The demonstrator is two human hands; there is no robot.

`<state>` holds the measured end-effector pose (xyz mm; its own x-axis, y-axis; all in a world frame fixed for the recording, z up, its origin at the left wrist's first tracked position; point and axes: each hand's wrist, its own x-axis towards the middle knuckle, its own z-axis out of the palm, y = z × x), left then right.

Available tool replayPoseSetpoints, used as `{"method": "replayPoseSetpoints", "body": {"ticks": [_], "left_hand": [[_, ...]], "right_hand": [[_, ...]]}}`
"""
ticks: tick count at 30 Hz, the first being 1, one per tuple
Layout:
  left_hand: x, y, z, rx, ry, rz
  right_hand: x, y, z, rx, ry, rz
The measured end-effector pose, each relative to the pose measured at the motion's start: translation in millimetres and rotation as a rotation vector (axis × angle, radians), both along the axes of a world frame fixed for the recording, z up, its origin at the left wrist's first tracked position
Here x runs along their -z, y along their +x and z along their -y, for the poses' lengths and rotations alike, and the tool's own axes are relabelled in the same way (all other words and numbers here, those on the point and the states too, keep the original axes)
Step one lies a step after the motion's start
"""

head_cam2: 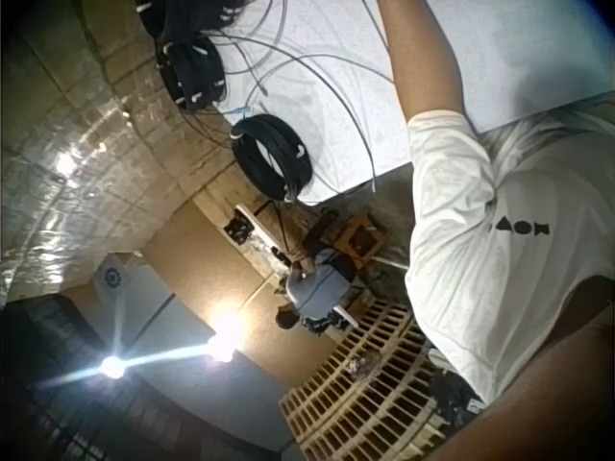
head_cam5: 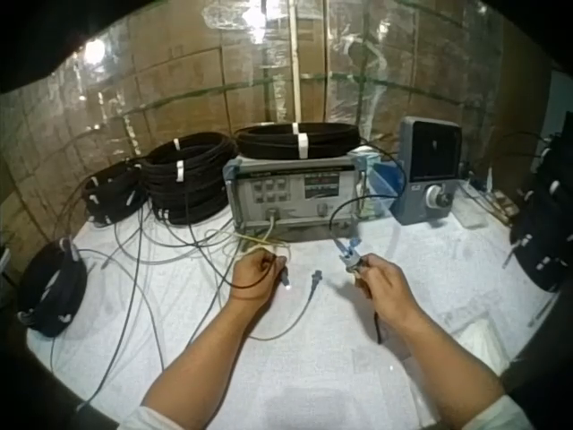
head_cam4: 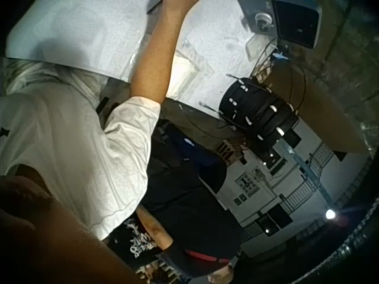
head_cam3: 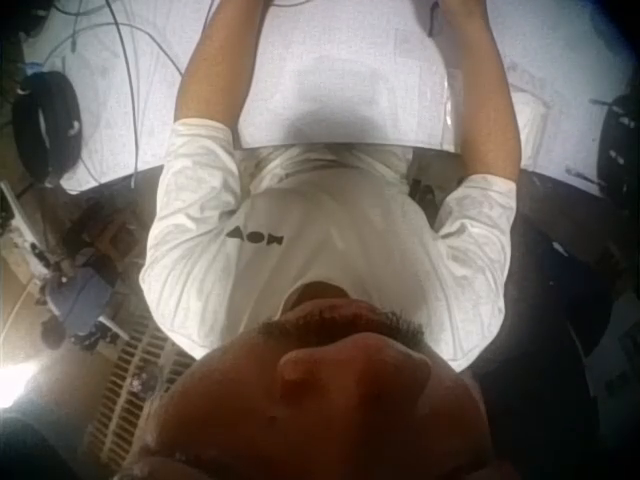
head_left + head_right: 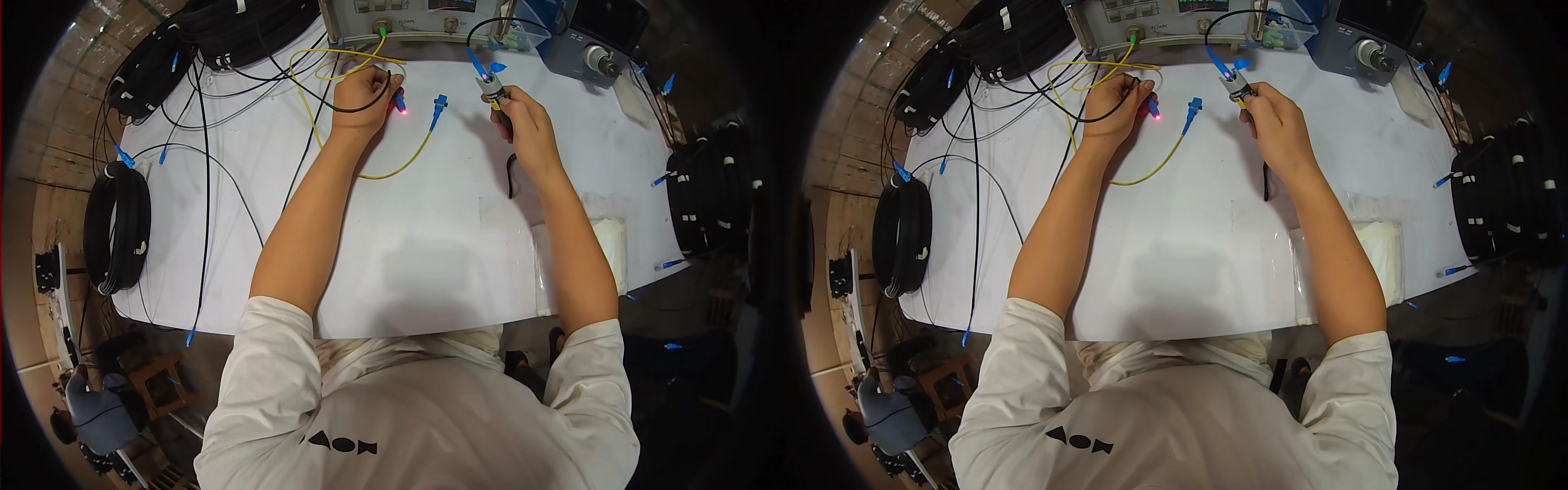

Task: Testing fiber optic cables using an optical power meter and a light source at a factory testing station.

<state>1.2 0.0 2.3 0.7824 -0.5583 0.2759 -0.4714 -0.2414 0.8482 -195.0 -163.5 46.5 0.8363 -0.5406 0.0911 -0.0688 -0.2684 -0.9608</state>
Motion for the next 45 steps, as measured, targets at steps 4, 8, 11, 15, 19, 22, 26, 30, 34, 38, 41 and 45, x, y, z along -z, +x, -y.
{"method": "replayPoseSetpoints", "body": {"ticks": [4, 8, 11, 15, 19, 22, 26, 30, 34, 38, 41, 45], "left_hand": [[3, 2, 1, 0.026, -0.064, -0.100], [6, 2, 2, 0.049, -0.148, -0.200], [3, 1, 3, 0.061, -0.123, -0.211], [3, 3, 2, 0.045, -0.069, -0.086], [8, 5, 2, 0.048, -0.110, -0.124], [5, 3, 1, 0.019, -0.063, -0.087], [-2, -2, 0, 0.033, -0.069, -0.105], [-11, -12, 3, 0.003, -0.019, 0.094], [-29, -22, 4, 0.025, -0.071, 0.140], [-49, -23, 1, 0.011, -0.119, 0.189], [-69, -24, -6, 0.030, -0.216, 0.236], [-92, -21, -19, 0.042, -0.378, 0.260]], "right_hand": [[-1, 1, 0, -0.007, 0.007, -0.007], [1, 1, 0, 0.004, -0.001, -0.025], [2, 1, 1, 0.010, 0.009, -0.029], [3, 2, 2, 0.007, 0.025, -0.016], [4, 3, 3, 0.001, 0.014, -0.025], [6, 4, 4, 0.001, 0.013, -0.033], [4, 3, 2, 0.008, 0.004, -0.043], [1, 2, 2, 0.009, -0.008, -0.053], [3, 2, 4, 0.005, 0.010, -0.028], [3, 2, 3, 0.005, 0.001, -0.043], [2, 1, 2, 0.007, -0.005, -0.049], [4, 1, 2, 0.013, -0.005, -0.050]]}}
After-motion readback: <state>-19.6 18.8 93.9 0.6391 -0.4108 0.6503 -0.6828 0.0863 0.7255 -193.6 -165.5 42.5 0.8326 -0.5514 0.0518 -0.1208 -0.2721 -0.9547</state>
